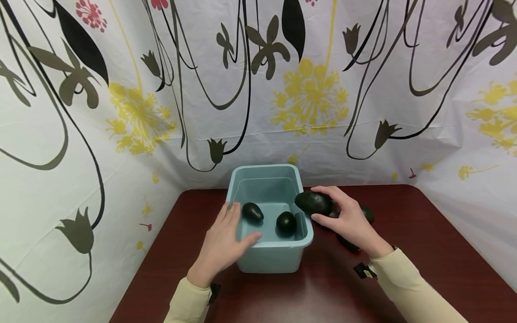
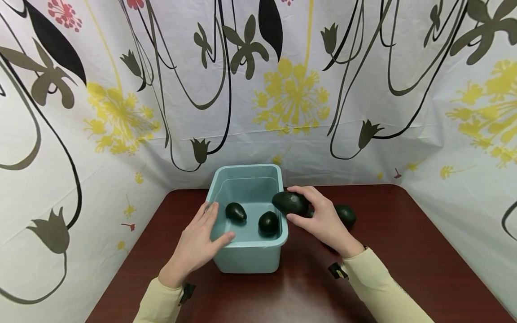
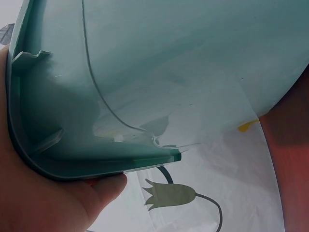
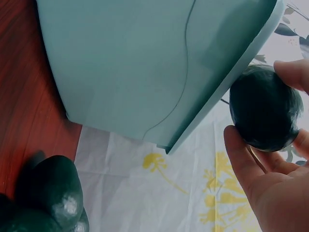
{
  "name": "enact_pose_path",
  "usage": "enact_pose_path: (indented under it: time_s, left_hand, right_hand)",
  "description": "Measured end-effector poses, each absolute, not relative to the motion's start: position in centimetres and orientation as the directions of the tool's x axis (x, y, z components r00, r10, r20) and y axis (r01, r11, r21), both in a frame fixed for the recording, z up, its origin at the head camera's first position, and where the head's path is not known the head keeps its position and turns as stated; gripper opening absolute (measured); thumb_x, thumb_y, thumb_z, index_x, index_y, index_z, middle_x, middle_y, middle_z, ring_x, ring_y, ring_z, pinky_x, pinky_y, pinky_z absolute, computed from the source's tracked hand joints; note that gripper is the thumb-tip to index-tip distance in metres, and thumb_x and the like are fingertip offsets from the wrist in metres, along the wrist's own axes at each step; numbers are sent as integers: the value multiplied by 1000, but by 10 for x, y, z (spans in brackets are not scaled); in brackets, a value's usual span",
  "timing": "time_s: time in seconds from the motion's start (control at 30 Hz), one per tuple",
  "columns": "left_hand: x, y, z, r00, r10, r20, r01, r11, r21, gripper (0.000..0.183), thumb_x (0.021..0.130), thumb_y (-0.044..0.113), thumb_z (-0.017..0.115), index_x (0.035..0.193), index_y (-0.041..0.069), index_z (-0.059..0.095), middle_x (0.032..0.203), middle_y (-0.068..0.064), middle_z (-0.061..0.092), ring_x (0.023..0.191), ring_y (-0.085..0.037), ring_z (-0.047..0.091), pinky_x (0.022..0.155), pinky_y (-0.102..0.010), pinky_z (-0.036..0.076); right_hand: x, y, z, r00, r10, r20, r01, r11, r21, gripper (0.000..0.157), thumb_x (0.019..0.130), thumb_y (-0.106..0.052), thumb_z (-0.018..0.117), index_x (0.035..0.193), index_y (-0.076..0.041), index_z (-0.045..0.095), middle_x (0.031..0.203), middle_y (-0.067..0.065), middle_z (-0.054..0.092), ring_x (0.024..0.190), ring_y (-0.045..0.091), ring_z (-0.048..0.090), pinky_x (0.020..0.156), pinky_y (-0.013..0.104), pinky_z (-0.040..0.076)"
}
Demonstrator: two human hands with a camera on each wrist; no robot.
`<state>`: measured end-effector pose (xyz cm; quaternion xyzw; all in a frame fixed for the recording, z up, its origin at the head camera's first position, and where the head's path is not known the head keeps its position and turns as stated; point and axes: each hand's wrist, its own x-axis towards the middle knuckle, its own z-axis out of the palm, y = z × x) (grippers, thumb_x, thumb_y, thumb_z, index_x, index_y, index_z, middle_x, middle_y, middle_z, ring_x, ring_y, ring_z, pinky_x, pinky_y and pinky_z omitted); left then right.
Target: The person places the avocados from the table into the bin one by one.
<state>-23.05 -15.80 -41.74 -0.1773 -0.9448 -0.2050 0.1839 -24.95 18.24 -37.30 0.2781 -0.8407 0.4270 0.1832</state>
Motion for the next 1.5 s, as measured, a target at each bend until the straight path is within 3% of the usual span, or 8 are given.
enact_pose_path:
  time_s: [0.37, 0.7, 1.03, 1.5]
  left_hand:
    - [-232, -160, -418, -855, 265, 445, 424, 851, 310, 102, 89, 80, 46, 155, 4, 38, 160, -9, 35, 151, -29, 22, 98, -56, 47]
    - [-231, -161, -420, -860, 263, 438, 424, 844, 327, 100, 89, 79, 47, 155, 5, 37, 160, -8, 35, 152, -27, 20, 98, -56, 48]
    - [-231, -160, -420, -858, 260, 444, 425, 844, 327, 100, 89, 79, 47, 155, 4, 38, 160, -8, 36, 151, -29, 21, 96, -58, 48]
    - [-232, -159, -420, -856, 268, 442, 429, 846, 317, 99, 89, 79, 46, 155, 5, 38, 160, -8, 36, 151, -30, 21, 96, -58, 48]
  right_hand:
    - [-255, 177, -376, -755, -334, 564, -654, 436, -618, 61, 86, -15, 83, 140, -25, 57, 130, -2, 59, 110, 11, 58, 83, 24, 53]
    - [-276, 180, -399, -754, -361, 549, -657, 413, -631, 63, 87, -33, 81, 143, -35, 54, 131, -14, 56, 111, 9, 58, 83, 28, 54]
    - [-279, 169, -399, -741, -382, 553, -672, 411, -616, 62, 87, -37, 81, 143, -33, 54, 131, -15, 56, 110, 10, 57, 81, 34, 55]
    - [-278, 162, -399, -726, -407, 554, -687, 422, -591, 62, 86, -41, 80, 142, -40, 53, 133, -17, 55, 110, 8, 58, 81, 31, 54]
